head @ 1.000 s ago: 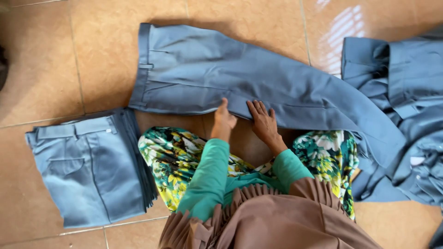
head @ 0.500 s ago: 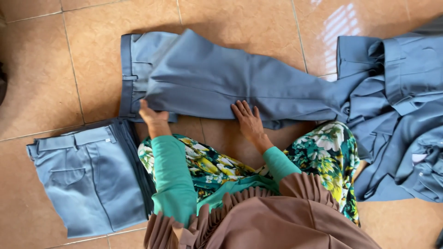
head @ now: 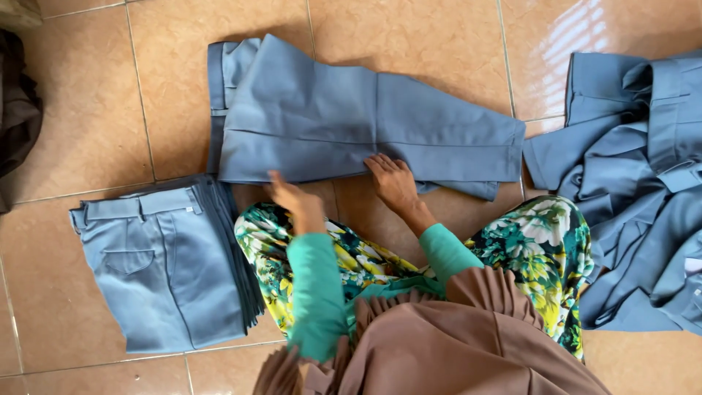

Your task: The person sits on a tiled floor and folds multiple pairs of grey trousers by hand. They smooth each pair, fold the legs, then fold the garment in half and place it on a growing stack to the left.

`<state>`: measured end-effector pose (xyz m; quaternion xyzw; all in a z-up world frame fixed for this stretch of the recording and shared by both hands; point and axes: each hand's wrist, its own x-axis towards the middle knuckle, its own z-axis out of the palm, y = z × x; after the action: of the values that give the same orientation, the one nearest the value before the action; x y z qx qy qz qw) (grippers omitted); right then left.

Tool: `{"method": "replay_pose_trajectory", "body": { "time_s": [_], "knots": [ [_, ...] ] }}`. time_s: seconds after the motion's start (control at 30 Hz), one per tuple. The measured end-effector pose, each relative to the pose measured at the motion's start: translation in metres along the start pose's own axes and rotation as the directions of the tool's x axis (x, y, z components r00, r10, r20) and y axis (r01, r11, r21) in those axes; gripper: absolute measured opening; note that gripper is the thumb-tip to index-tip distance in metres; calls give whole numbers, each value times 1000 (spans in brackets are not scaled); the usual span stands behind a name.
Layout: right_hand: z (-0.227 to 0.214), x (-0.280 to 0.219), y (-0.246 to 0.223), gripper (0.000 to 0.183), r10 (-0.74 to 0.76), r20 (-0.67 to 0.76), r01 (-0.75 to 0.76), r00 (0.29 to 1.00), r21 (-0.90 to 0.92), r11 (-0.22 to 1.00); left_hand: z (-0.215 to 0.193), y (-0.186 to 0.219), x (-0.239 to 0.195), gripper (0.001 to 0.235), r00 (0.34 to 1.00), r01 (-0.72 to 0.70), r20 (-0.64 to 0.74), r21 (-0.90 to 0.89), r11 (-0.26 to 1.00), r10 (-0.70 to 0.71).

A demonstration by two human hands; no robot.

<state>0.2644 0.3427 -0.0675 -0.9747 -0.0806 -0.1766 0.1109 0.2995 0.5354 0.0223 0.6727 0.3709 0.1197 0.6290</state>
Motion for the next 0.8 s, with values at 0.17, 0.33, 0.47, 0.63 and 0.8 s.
{"method": "replay_pose_trajectory", "body": {
  "time_s": [0.17, 0.33, 0.47, 0.63, 0.8],
  "knots": [
    [-41, 9, -14, 31, 13, -81, -10, 997, 34, 999, 77, -86, -20, 123, 700, 714, 249, -281, 641, -670],
    [-68, 3, -8, 34, 34, -137, -29, 990, 39, 999, 112, -38, -29, 111, 729, 641, 384, -90, 762, -567],
    [-83, -9, 20, 62, 117, -91, -112, 989, 58, 992, 85, 60, -51, 99, 687, 648, 596, -242, 722, -416],
    [-107, -51, 64, 70, 249, 175, -292, 952, 288, 912, 73, 5, 38, 72, 680, 649, 686, -400, 647, -259],
    [-76, -113, 108, 68, 875, 150, -850, 461, 356, 387, 51, -53, 88, 71, 620, 739, 691, -354, 574, -372]
  ]
}}
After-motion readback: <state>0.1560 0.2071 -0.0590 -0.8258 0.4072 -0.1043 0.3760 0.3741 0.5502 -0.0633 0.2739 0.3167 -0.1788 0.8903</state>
